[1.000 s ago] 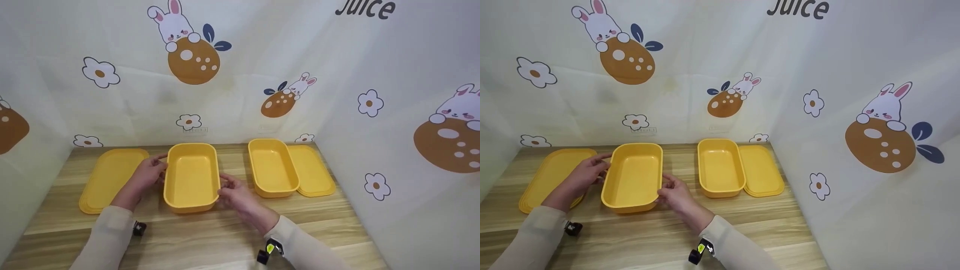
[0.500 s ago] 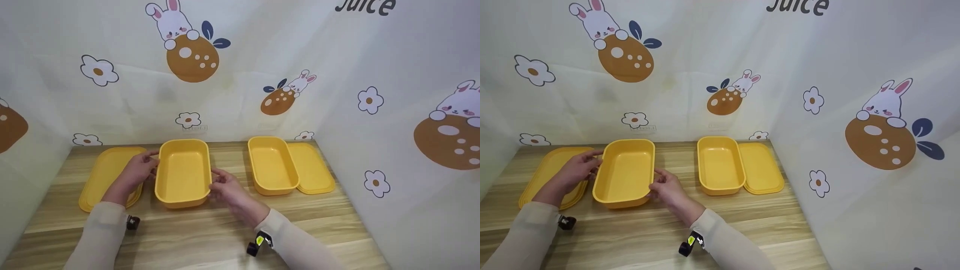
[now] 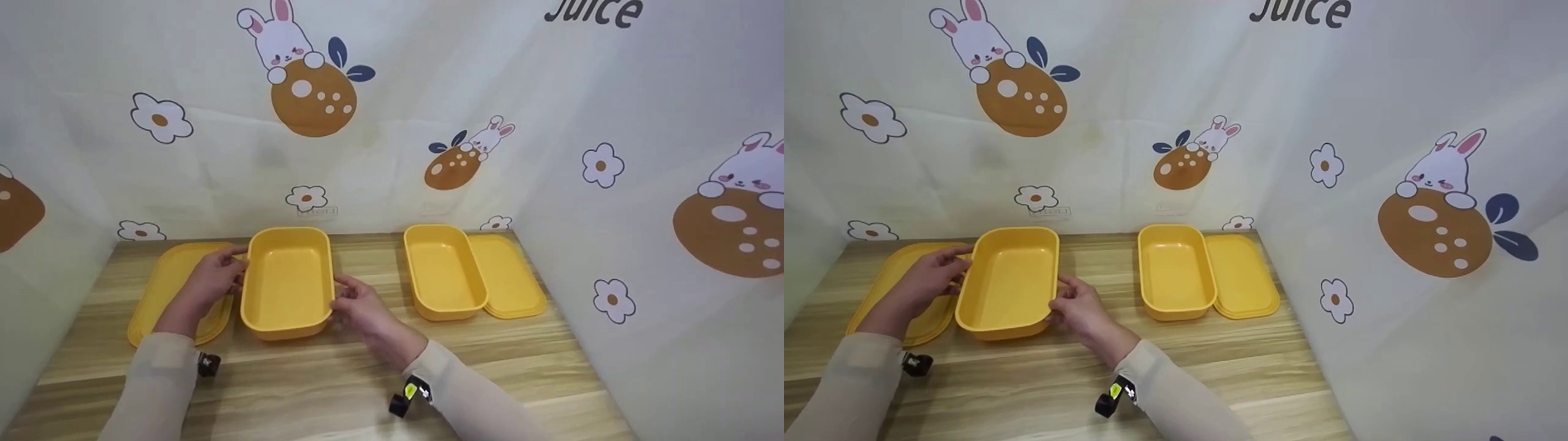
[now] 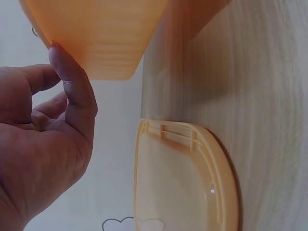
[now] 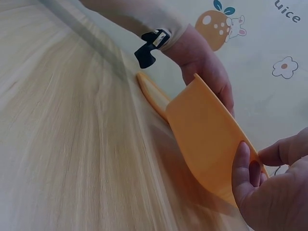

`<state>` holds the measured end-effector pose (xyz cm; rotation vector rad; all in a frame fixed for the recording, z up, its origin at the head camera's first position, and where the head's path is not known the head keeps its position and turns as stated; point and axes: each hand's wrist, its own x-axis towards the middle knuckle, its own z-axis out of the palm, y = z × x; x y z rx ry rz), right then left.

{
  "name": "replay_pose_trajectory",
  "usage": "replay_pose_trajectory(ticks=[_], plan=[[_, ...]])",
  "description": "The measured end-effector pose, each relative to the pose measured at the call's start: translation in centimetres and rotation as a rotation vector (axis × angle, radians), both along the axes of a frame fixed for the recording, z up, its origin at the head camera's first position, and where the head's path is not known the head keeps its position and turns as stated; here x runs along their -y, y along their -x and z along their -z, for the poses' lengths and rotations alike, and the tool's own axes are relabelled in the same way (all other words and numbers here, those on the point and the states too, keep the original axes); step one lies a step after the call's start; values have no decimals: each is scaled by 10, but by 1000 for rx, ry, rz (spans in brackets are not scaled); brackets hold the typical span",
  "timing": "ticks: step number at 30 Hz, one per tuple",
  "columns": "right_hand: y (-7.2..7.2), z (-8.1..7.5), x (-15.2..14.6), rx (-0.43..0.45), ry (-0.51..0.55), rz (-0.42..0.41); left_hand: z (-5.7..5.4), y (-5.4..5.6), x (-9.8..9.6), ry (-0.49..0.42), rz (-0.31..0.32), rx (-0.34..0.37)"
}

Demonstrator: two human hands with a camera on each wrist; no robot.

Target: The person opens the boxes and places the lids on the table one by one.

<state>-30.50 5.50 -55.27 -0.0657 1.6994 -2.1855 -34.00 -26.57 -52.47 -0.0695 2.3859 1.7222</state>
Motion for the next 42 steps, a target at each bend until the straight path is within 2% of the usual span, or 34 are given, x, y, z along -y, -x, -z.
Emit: replay_pose_trajectory(ticks=[10,20,42], plan=[[3,0,9,16,1,-3,6,6,8,-3,-2,-16],[3,0,18,12,3,-20,0,4,14,41,-38,-10],[7,5,29,17,-6,-16,15,6,24,-4,-84,-14]])
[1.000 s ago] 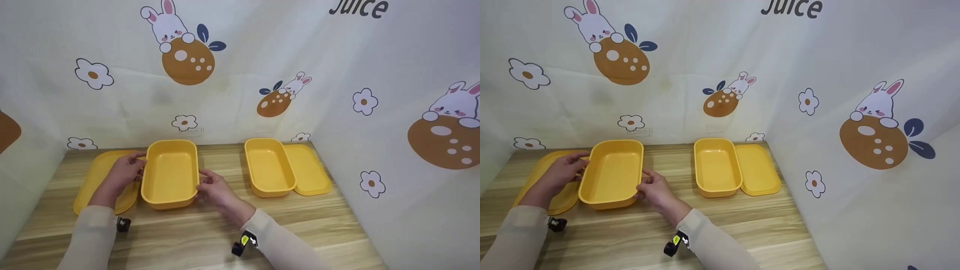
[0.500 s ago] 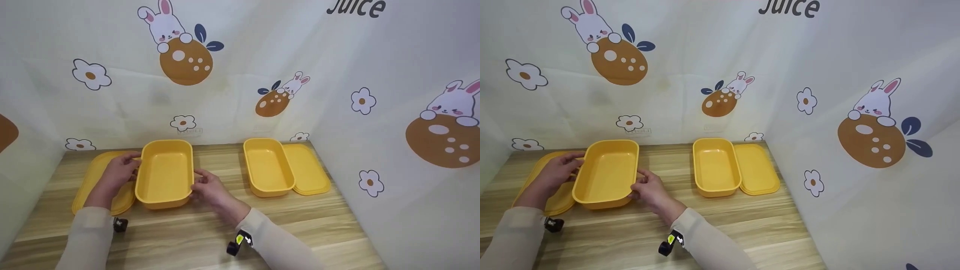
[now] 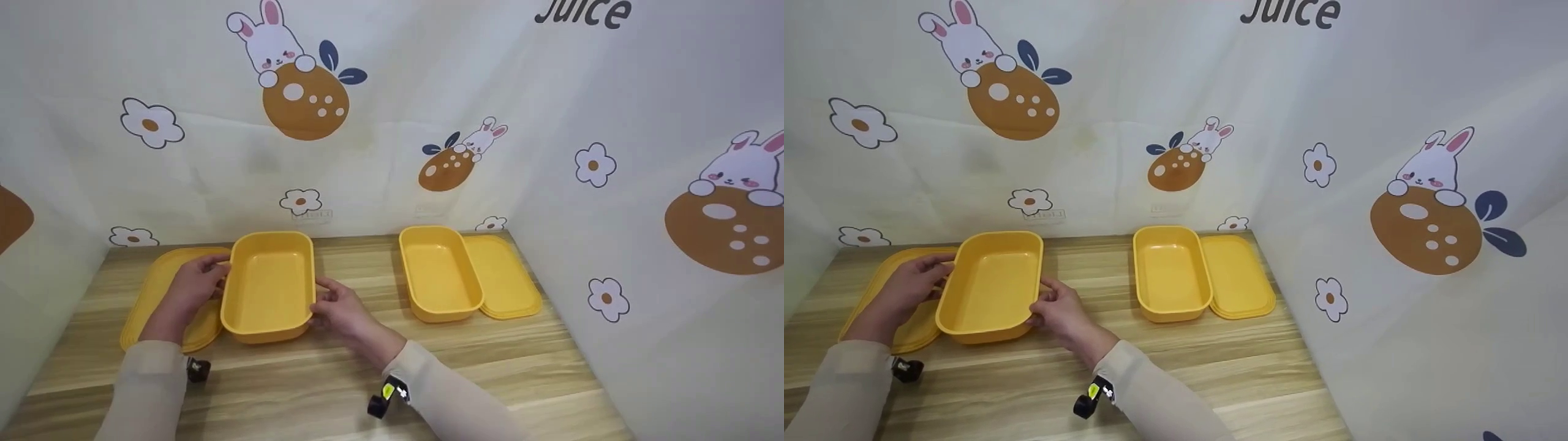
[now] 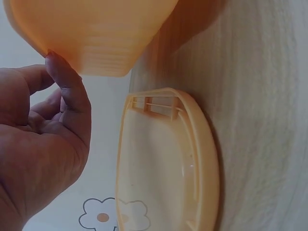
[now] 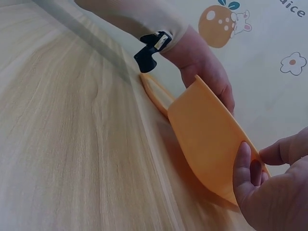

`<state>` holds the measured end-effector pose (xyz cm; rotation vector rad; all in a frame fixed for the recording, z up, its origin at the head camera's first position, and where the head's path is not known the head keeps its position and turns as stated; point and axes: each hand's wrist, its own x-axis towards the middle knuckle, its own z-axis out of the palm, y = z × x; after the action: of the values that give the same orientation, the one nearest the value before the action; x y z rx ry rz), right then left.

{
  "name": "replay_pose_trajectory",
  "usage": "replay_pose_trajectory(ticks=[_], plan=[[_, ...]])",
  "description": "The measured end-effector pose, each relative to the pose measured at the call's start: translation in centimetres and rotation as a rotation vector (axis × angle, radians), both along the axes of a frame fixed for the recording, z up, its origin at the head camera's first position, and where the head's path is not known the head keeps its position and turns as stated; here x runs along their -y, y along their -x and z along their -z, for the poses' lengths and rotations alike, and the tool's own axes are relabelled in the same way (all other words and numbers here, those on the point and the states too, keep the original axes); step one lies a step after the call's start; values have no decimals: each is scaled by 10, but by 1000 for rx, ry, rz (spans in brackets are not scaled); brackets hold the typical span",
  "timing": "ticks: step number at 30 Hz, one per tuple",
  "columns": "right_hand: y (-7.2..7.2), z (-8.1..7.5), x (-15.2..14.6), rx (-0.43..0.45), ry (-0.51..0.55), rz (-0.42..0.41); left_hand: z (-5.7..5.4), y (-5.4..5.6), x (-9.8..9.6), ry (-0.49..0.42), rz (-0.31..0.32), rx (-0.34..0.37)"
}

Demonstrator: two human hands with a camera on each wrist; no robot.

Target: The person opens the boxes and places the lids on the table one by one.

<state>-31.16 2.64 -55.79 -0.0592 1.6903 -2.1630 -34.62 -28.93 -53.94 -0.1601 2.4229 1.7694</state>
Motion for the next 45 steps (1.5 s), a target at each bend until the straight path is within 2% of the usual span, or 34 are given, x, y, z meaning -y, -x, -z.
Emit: replay_pose_trajectory(ticks=[10,22,28,37,41,45], plan=[[0,5,3,3,-6,-7,5,2,2,22,-6,13],[-1,8,6,-13,-27,7,16,2,6,11,-20,11],[-2,8,11,1,-7,17,16,0,11,18,-23,-13],[-3,8,14,-9,-21,14,15,-3,12,31,-50,1],[-4,5,5,-71,-112,7,6,-6,4,141,-88,-14],[-6,-7,-16,-240,-299,-31,-11,-13,-13,335,-136,-126]])
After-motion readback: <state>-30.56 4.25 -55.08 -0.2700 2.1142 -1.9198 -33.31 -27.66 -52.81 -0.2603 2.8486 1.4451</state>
